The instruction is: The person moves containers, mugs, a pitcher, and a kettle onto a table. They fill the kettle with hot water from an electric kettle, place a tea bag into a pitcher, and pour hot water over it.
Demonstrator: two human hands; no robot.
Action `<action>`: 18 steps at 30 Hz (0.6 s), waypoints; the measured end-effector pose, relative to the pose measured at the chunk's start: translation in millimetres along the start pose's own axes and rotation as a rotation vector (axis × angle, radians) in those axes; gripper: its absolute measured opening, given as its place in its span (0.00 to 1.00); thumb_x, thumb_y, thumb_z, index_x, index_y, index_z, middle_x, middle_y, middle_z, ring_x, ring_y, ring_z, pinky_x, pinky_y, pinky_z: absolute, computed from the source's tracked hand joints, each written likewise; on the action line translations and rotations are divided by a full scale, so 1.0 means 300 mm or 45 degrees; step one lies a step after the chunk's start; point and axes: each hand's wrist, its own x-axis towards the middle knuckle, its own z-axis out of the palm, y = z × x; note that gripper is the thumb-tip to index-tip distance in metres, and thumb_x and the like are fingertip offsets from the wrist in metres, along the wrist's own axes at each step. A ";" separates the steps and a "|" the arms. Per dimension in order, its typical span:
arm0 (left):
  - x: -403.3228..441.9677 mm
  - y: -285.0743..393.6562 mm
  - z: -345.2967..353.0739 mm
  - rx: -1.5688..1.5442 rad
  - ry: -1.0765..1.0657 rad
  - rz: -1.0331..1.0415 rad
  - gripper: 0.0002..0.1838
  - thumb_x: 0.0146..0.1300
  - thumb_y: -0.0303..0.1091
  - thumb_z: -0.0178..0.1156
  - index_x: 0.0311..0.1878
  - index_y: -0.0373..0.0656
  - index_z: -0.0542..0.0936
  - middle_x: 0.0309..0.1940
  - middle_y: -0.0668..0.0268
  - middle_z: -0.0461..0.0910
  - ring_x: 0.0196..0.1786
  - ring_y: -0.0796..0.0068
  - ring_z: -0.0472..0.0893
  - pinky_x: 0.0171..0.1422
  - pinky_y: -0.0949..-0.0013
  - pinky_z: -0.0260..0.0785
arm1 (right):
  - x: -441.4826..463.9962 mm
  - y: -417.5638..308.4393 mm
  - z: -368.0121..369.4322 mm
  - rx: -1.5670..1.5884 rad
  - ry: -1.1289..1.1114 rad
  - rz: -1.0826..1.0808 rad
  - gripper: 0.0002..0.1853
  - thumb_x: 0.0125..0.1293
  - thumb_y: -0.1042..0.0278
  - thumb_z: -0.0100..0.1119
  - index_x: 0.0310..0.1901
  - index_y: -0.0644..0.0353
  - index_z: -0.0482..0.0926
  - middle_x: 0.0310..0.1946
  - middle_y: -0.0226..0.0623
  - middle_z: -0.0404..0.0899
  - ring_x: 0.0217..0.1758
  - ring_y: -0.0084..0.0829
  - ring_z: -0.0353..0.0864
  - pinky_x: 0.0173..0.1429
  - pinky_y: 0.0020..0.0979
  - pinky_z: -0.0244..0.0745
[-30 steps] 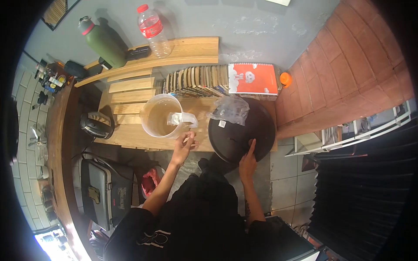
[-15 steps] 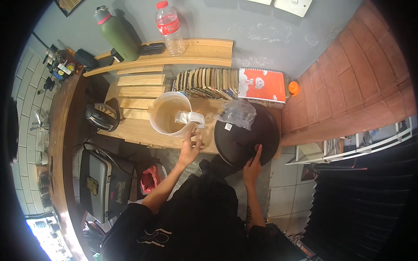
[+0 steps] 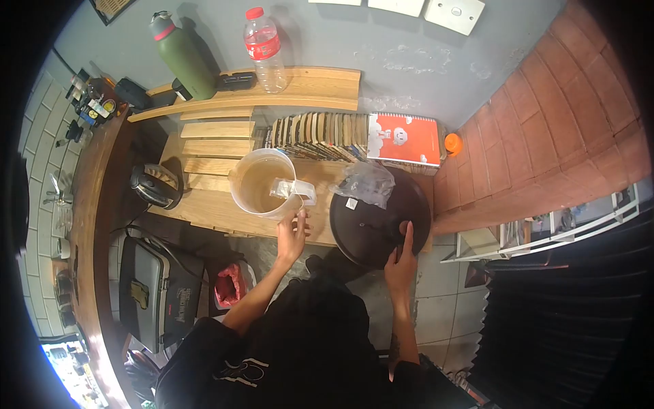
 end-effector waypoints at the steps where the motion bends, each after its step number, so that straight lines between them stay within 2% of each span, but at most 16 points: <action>1: -0.020 0.038 -0.029 -0.001 0.009 0.001 0.17 0.77 0.39 0.54 0.53 0.32 0.78 0.42 0.56 0.82 0.35 0.69 0.87 0.31 0.69 0.80 | 0.017 -0.037 -0.016 -0.008 -0.012 -0.051 0.42 0.62 0.88 0.49 0.78 0.48 0.54 0.66 0.50 0.74 0.61 0.51 0.81 0.55 0.34 0.77; 5: -0.090 0.225 -0.195 0.079 -0.084 0.195 0.12 0.74 0.33 0.57 0.47 0.31 0.81 0.37 0.59 0.82 0.35 0.70 0.87 0.34 0.69 0.81 | 0.105 -0.189 -0.065 0.170 -0.086 -0.087 0.41 0.61 0.89 0.46 0.77 0.53 0.56 0.66 0.50 0.74 0.60 0.49 0.82 0.57 0.35 0.76; 7: -0.079 0.294 -0.310 0.166 -0.088 0.321 0.09 0.70 0.29 0.62 0.42 0.30 0.82 0.30 0.59 0.81 0.28 0.72 0.83 0.31 0.69 0.74 | 0.150 -0.231 -0.065 0.232 -0.161 -0.093 0.43 0.60 0.91 0.46 0.78 0.52 0.56 0.71 0.42 0.69 0.64 0.28 0.76 0.57 0.24 0.73; 8: -0.070 0.348 -0.363 0.236 -0.062 0.352 0.09 0.70 0.29 0.62 0.41 0.30 0.83 0.29 0.59 0.81 0.27 0.73 0.82 0.30 0.69 0.72 | 0.174 -0.258 -0.057 0.201 -0.152 -0.125 0.44 0.59 0.92 0.47 0.78 0.52 0.57 0.68 0.43 0.72 0.53 0.25 0.80 0.55 0.23 0.74; 9: -0.050 0.404 -0.415 0.307 -0.036 0.380 0.09 0.69 0.29 0.63 0.40 0.30 0.83 0.29 0.59 0.80 0.27 0.73 0.81 0.30 0.69 0.70 | 0.200 -0.287 -0.049 0.214 -0.176 -0.139 0.44 0.59 0.92 0.47 0.78 0.52 0.57 0.68 0.43 0.72 0.53 0.25 0.80 0.55 0.23 0.74; 10: -0.024 0.444 -0.465 0.437 -0.005 0.395 0.09 0.69 0.29 0.62 0.43 0.32 0.84 0.30 0.61 0.82 0.27 0.74 0.83 0.32 0.71 0.73 | 0.223 -0.316 -0.042 0.237 -0.211 -0.155 0.44 0.59 0.92 0.48 0.78 0.52 0.58 0.67 0.43 0.74 0.48 0.24 0.79 0.53 0.23 0.75; 11: 0.012 0.483 -0.504 0.464 0.035 0.434 0.10 0.69 0.31 0.63 0.45 0.33 0.84 0.30 0.59 0.83 0.27 0.74 0.83 0.32 0.70 0.73 | 0.246 -0.346 -0.035 0.259 -0.246 -0.173 0.44 0.58 0.93 0.48 0.77 0.51 0.58 0.65 0.44 0.76 0.43 0.22 0.79 0.52 0.23 0.75; 12: 0.046 0.519 -0.535 0.555 0.081 0.435 0.10 0.69 0.32 0.63 0.45 0.34 0.84 0.32 0.58 0.84 0.28 0.72 0.83 0.33 0.69 0.74 | 0.267 -0.381 -0.024 0.180 -0.244 -0.215 0.44 0.58 0.91 0.50 0.77 0.49 0.57 0.60 0.53 0.78 0.40 0.43 0.88 0.49 0.30 0.79; 15: 0.169 0.552 -0.599 0.633 -0.082 0.572 0.11 0.69 0.34 0.63 0.46 0.35 0.84 0.37 0.58 0.86 0.32 0.69 0.84 0.37 0.66 0.77 | 0.316 -0.430 0.044 0.259 -0.233 -0.360 0.44 0.59 0.91 0.50 0.77 0.49 0.57 0.61 0.52 0.78 0.41 0.41 0.88 0.50 0.31 0.79; 18: 0.196 0.579 -0.618 0.796 -0.038 0.618 0.11 0.69 0.34 0.63 0.45 0.35 0.84 0.37 0.58 0.86 0.34 0.68 0.85 0.39 0.66 0.79 | 0.343 -0.464 0.097 0.286 -0.304 -0.370 0.43 0.59 0.91 0.50 0.77 0.49 0.59 0.63 0.53 0.77 0.39 0.40 0.87 0.51 0.32 0.80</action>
